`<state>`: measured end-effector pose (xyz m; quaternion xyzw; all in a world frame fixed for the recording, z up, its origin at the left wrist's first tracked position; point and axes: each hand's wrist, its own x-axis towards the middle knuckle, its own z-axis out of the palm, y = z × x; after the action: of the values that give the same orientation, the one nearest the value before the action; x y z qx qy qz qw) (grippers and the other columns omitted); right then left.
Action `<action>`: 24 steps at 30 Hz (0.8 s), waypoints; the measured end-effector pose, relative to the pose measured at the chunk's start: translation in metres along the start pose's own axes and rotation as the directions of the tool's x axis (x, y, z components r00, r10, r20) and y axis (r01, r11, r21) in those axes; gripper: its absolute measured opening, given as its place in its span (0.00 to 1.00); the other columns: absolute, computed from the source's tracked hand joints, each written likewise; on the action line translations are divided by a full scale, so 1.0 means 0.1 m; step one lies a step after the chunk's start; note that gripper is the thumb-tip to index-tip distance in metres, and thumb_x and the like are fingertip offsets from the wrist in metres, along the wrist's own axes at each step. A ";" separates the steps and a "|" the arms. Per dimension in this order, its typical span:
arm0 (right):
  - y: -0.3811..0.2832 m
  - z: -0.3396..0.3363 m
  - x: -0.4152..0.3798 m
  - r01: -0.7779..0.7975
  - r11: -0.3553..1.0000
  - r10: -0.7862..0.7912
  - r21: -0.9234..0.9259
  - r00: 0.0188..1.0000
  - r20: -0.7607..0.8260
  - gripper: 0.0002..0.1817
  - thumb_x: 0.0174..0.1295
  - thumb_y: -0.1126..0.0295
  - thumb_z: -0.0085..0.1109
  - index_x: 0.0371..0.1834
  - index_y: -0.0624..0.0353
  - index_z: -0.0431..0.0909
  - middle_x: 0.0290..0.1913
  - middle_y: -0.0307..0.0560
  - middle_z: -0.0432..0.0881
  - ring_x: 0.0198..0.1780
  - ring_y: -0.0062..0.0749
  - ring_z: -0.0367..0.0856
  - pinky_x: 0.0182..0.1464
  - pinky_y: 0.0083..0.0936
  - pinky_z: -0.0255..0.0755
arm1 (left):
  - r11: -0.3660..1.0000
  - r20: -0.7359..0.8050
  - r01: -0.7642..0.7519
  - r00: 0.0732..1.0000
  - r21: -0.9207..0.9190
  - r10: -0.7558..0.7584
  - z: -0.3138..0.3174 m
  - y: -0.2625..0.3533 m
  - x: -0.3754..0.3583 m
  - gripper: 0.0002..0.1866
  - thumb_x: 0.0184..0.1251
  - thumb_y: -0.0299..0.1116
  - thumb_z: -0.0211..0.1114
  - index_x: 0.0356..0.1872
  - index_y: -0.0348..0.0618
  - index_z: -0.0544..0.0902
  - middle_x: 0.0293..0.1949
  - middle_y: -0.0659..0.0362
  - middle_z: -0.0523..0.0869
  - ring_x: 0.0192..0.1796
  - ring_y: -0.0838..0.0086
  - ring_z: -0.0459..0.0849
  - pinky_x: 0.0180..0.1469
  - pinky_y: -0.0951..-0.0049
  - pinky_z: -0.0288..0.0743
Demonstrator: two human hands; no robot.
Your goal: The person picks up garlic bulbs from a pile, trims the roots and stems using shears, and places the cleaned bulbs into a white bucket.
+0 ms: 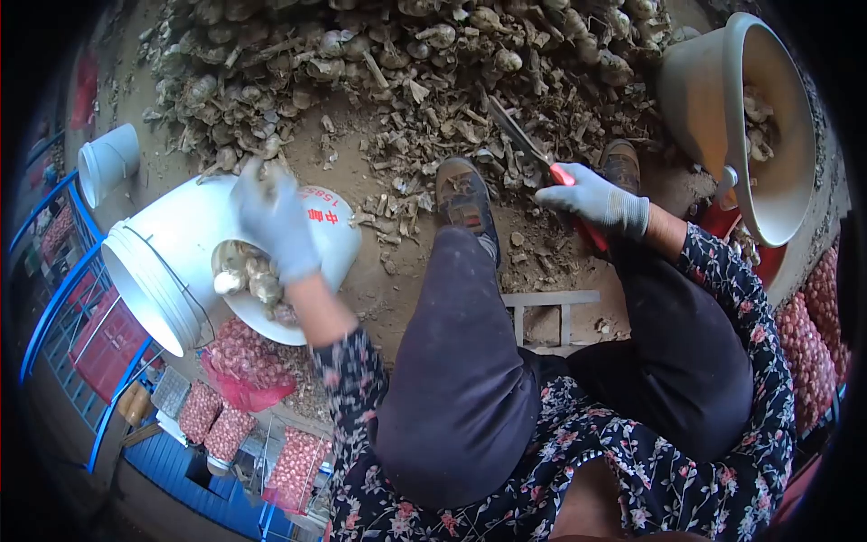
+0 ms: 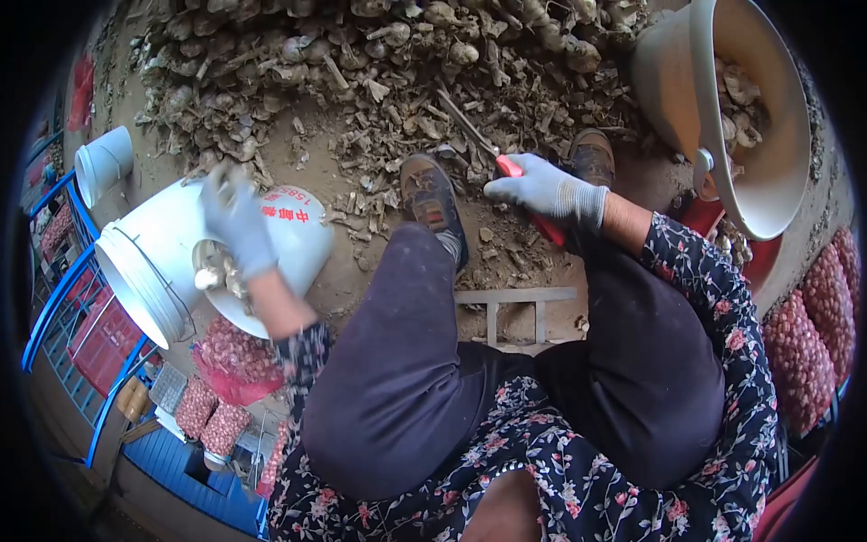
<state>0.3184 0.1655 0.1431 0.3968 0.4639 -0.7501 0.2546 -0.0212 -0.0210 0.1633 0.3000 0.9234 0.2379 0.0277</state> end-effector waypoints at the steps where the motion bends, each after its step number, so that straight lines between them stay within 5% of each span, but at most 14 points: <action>1: -0.02 -0.01 0.01 -0.021 0.999 0.020 -0.040 1.000 -0.015 0.14 0.61 0.61 0.61 0.32 0.61 0.72 0.25 0.37 0.75 0.26 0.19 0.73 0.29 0.22 0.70 | 0.989 0.033 0.075 0.997 -0.124 -0.071 0.34 0.13 0.15 0.25 0.57 0.35 0.68 0.54 0.32 0.76 0.43 0.50 0.82 0.36 0.66 0.82 0.41 0.69 0.77; 2: -0.02 -0.01 0.02 -0.022 0.999 0.021 -0.034 0.999 -0.024 0.14 0.61 0.61 0.61 0.32 0.61 0.72 0.25 0.37 0.75 0.26 0.19 0.73 0.29 0.22 0.70 | 0.974 0.122 0.084 0.991 -0.210 -0.059 0.67 0.05 0.37 0.30 0.56 0.37 0.70 0.56 0.28 0.73 0.44 0.50 0.81 0.37 0.68 0.81 0.42 0.70 0.78; 4: 0.00 -0.02 0.05 -0.018 0.997 0.013 -0.078 0.997 -0.071 0.15 0.59 0.60 0.62 0.32 0.62 0.72 0.27 0.38 0.76 0.29 0.19 0.73 0.32 0.22 0.70 | 0.607 0.403 0.588 0.809 -0.534 -0.429 1.21 0.20 0.59 0.30 0.54 0.36 0.72 0.54 0.27 0.73 0.43 0.50 0.81 0.38 0.68 0.82 0.41 0.69 0.78; 6: 0.05 0.00 0.09 -0.060 0.996 0.055 -0.064 0.996 -0.076 0.16 0.58 0.59 0.63 0.33 0.63 0.73 0.28 0.39 0.77 0.30 0.19 0.73 0.34 0.23 0.70 | 0.523 0.431 0.635 0.772 -0.569 -0.468 1.57 0.26 0.70 0.27 0.51 0.35 0.74 0.48 0.28 0.75 0.41 0.49 0.82 0.39 0.67 0.81 0.43 0.67 0.77; 7: 0.04 0.00 0.11 -0.046 0.997 0.040 -0.069 0.996 -0.079 0.17 0.58 0.59 0.63 0.33 0.63 0.73 0.28 0.39 0.77 0.30 0.19 0.73 0.34 0.23 0.70 | 0.769 0.213 0.490 0.872 -0.411 -0.441 1.77 0.20 0.72 0.25 0.49 0.34 0.75 0.44 0.30 0.75 0.39 0.50 0.82 0.40 0.66 0.80 0.46 0.67 0.75; 8: 0.03 0.00 0.13 -0.027 0.997 0.021 -0.075 0.996 -0.083 0.17 0.57 0.58 0.63 0.32 0.63 0.73 0.27 0.39 0.76 0.30 0.19 0.72 0.34 0.22 0.70 | 0.768 0.105 0.388 0.914 -0.509 -0.392 1.94 0.06 0.68 0.26 0.47 0.34 0.77 0.44 0.31 0.75 0.39 0.51 0.82 0.40 0.65 0.80 0.48 0.67 0.74; 9: 0.05 -0.01 0.17 -0.029 0.984 0.015 -0.177 0.997 -0.079 0.21 0.57 0.55 0.62 0.37 0.65 0.73 0.31 0.48 0.80 0.34 0.31 0.79 0.39 0.29 0.72 | 0.745 0.072 0.295 0.946 -0.599 -0.317 1.94 -0.01 0.61 0.25 0.47 0.33 0.76 0.44 0.31 0.75 0.39 0.51 0.83 0.40 0.67 0.80 0.48 0.68 0.74; 10: 0.05 -0.03 0.18 -0.029 0.984 0.014 -0.175 0.996 -0.085 0.21 0.57 0.55 0.62 0.37 0.65 0.73 0.31 0.48 0.80 0.34 0.31 0.79 0.39 0.29 0.72 | 0.706 0.031 0.198 0.970 -0.680 -0.242 1.92 -0.09 0.52 0.25 0.47 0.33 0.76 0.43 0.31 0.76 0.40 0.51 0.83 0.39 0.68 0.80 0.47 0.69 0.74; 12: 0.05 0.00 0.19 0.126 0.803 -0.253 -0.582 0.957 -0.143 0.24 0.57 0.53 0.59 0.42 0.66 0.72 0.39 0.60 0.81 0.43 0.50 0.81 0.46 0.38 0.72 | 0.768 0.068 0.208 0.975 -0.605 -0.210 1.51 0.10 0.30 0.23 0.47 0.33 0.76 0.42 0.32 0.77 0.39 0.53 0.83 0.38 0.70 0.80 0.46 0.70 0.75; 13: -0.07 0.00 0.17 0.098 0.793 -0.196 -0.601 0.975 -0.100 0.25 0.57 0.53 0.57 0.46 0.66 0.71 0.45 0.67 0.78 0.51 0.61 0.76 0.52 0.43 0.69 | 0.827 0.106 0.214 0.977 -0.520 -0.187 1.31 0.18 0.15 0.22 0.48 0.33 0.75 0.41 0.33 0.77 0.38 0.54 0.84 0.36 0.73 0.80 0.44 0.71 0.75; 18: -0.30 0.13 0.23 0.217 0.768 -0.297 -0.603 0.954 -0.035 0.27 0.58 0.55 0.61 0.52 0.64 0.66 0.44 0.67 0.78 0.49 0.61 0.76 0.49 0.44 0.69 | 0.670 0.270 0.316 0.947 -0.672 -0.176 0.98 0.58 -0.32 0.14 0.54 0.30 0.70 0.40 0.34 0.80 0.32 0.61 0.83 0.32 0.81 0.78 0.38 0.79 0.74; 20: -0.42 0.15 0.27 0.213 0.780 -0.246 -0.588 0.969 0.024 0.37 0.59 0.49 0.60 0.64 0.64 0.62 0.55 0.68 0.74 0.59 0.58 0.72 0.59 0.40 0.67 | 0.563 0.424 0.422 0.896 -0.711 -0.135 0.82 0.77 -0.40 0.14 0.54 0.28 0.69 0.41 0.34 0.81 0.32 0.62 0.82 0.32 0.83 0.77 0.37 0.81 0.73; 23: -0.59 0.12 0.20 0.248 0.834 -0.233 -0.494 0.968 0.092 0.45 0.60 0.45 0.59 0.70 0.68 0.56 0.64 0.67 0.68 0.66 0.52 0.68 0.66 0.34 0.63 | 0.680 0.466 0.360 0.884 -0.638 -0.031 0.70 0.83 -0.42 0.16 0.53 0.28 0.70 0.42 0.34 0.81 0.33 0.63 0.82 0.33 0.83 0.76 0.38 0.80 0.73; 24: -0.49 0.11 0.30 0.299 0.840 -0.298 -0.452 0.952 0.074 0.40 0.60 0.47 0.60 0.65 0.67 0.62 0.56 0.63 0.75 0.56 0.48 0.76 0.59 0.33 0.68 | 0.730 0.496 0.321 0.868 -0.603 0.028 0.65 0.88 -0.42 0.16 0.53 0.29 0.70 0.43 0.34 0.81 0.34 0.63 0.82 0.34 0.83 0.77 0.39 0.80 0.73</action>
<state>0.2610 0.1772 0.1448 0.2481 0.6834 -0.6499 0.2214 0.0736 0.0448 0.1423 0.2421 0.7612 0.4689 0.3770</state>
